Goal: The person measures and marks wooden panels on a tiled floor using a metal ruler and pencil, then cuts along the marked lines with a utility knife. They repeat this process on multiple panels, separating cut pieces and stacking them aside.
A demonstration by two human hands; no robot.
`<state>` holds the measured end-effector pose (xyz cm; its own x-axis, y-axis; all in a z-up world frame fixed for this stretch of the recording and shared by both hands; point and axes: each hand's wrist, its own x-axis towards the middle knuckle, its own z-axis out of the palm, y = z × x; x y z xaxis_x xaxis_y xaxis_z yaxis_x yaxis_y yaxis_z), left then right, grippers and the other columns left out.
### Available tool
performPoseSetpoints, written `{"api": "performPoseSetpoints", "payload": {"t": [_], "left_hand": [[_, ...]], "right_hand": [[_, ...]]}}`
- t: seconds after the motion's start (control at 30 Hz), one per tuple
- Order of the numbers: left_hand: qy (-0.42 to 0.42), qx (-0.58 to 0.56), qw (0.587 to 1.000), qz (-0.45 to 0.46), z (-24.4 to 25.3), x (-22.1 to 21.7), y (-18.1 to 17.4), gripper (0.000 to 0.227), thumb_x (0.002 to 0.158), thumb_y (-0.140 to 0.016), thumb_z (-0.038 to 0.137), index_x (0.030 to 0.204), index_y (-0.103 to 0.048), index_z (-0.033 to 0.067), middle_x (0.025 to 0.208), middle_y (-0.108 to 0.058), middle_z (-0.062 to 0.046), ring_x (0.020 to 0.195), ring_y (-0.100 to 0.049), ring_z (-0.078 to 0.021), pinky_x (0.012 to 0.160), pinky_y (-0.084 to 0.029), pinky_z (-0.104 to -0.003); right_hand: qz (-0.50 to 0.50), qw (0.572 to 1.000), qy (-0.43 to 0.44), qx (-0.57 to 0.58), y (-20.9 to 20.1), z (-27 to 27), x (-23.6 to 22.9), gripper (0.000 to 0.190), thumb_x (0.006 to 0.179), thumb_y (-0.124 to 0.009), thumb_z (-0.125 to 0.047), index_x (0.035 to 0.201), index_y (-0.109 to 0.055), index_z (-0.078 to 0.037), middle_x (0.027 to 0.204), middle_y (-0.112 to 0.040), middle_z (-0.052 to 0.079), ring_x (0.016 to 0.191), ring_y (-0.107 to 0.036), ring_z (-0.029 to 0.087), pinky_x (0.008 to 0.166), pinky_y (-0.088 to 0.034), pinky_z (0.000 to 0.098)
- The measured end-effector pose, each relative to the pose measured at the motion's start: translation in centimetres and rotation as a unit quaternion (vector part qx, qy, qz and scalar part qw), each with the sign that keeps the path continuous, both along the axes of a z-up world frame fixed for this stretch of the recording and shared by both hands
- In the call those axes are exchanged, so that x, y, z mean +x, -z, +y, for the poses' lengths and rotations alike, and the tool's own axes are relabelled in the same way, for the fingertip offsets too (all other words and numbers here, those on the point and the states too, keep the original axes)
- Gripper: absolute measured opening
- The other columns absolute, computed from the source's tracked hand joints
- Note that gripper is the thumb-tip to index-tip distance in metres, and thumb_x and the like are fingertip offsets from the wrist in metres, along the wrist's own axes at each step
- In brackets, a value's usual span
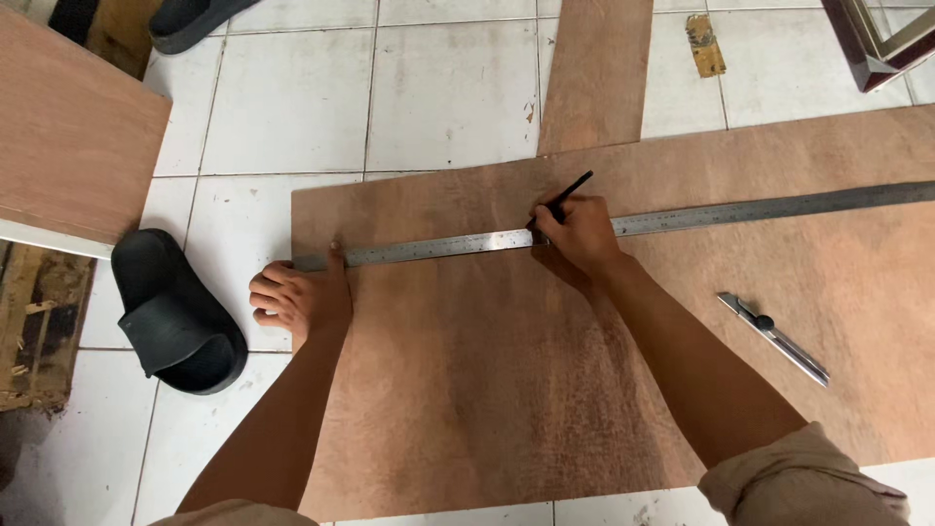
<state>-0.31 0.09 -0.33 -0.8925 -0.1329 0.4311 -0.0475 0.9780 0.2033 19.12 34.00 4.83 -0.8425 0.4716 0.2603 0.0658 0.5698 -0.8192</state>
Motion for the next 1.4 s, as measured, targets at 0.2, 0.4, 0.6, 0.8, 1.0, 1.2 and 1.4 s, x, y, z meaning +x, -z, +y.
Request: {"api": "performPoseSetpoints", "payload": {"t": [0.2, 0.4, 0.6, 0.8, 1.0, 1.2, 1.4], "left_hand": [[-0.004, -0.010, 1.000, 0.014, 0.3, 0.5, -0.3, 0.080, 0.073, -0.075, 0.082, 0.107, -0.043, 0.0161, 0.109, -0.045, -0.006, 0.106, -0.048, -0.0320, 0.093, -0.032, -0.050], [0.002, -0.016, 0.999, 0.030, -0.2, -0.1, 0.5, 0.081, 0.071, -0.075, 0.082, 0.107, -0.044, 0.0159, 0.109, -0.046, -0.006, 0.106, -0.049, -0.0324, 0.094, -0.033, -0.050], [-0.004, -0.014, 1.000, 0.016, 0.0, 0.2, 0.1, 0.080, 0.072, -0.074, 0.082, 0.106, -0.044, 0.0162, 0.110, -0.047, -0.007, 0.106, -0.049, -0.0329, 0.093, -0.033, -0.051], [0.001, -0.005, 1.000, 0.025, -0.1, -0.3, 0.5, 0.080, 0.071, -0.075, 0.081, 0.106, -0.044, 0.0162, 0.111, -0.047, -0.007, 0.107, -0.048, -0.0331, 0.093, -0.032, -0.051], [0.022, 0.000, 1.000, 0.003, -0.2, 0.6, -0.4, 0.078, 0.076, -0.078, 0.076, 0.110, -0.044, 0.0150, 0.113, -0.044, -0.008, 0.111, -0.045, -0.0340, 0.096, -0.032, -0.054], [0.241, 0.011, 0.967, -0.088, 0.6, 4.8, -3.9, 0.048, 0.079, -0.071, 0.049, 0.110, -0.067, 0.0120, 0.128, -0.055, -0.011, 0.125, -0.042, -0.0404, 0.103, -0.026, -0.057], [0.556, -0.055, 0.826, -0.075, -0.3, 15.1, -4.9, 0.066, 0.088, -0.057, 0.060, 0.127, -0.057, 0.0073, 0.141, -0.050, -0.019, 0.126, -0.043, -0.0443, 0.099, -0.031, -0.067]], "right_hand": [[-0.003, 0.999, -0.011, 0.036, 0.5, 0.3, -0.1, 0.050, 0.101, -0.066, -0.011, 0.053, -0.054, -0.007, 0.047, -0.054, 0.008, 0.047, -0.044, 0.016, 0.049, -0.037, 0.0310], [-0.017, 0.999, 0.011, 0.039, 0.6, -0.1, 0.1, 0.049, 0.099, -0.069, -0.013, 0.053, -0.055, -0.006, 0.047, -0.055, 0.007, 0.048, -0.044, 0.016, 0.049, -0.036, 0.0337], [-0.013, 0.997, 0.016, 0.068, 2.2, 0.5, -0.1, 0.048, 0.099, -0.069, -0.014, 0.053, -0.057, -0.005, 0.049, -0.059, 0.011, 0.047, -0.049, 0.019, 0.049, -0.038, 0.0343], [-0.011, 0.996, 0.039, 0.078, 1.1, -0.3, -0.2, 0.051, 0.100, -0.071, -0.016, 0.052, -0.053, -0.011, 0.048, -0.058, 0.005, 0.046, -0.049, 0.013, 0.047, -0.038, 0.0293], [-0.088, 0.983, 0.129, 0.101, 1.3, 9.8, 9.3, 0.005, 0.107, -0.060, -0.019, 0.103, -0.061, -0.016, 0.092, -0.069, 0.009, 0.090, -0.062, 0.032, 0.077, -0.049, 0.0464], [-0.432, 0.855, 0.104, 0.267, -3.8, 15.7, 19.1, 0.069, 0.077, -0.066, -0.068, 0.134, -0.064, -0.030, 0.133, -0.067, 0.006, 0.124, -0.062, 0.031, 0.100, -0.045, 0.0491], [-0.452, 0.872, 0.028, 0.187, -7.5, 10.8, 20.9, 0.040, 0.089, -0.068, -0.054, 0.111, -0.066, -0.022, 0.101, -0.077, 0.001, 0.089, -0.074, 0.023, 0.080, -0.056, 0.0374]]}}
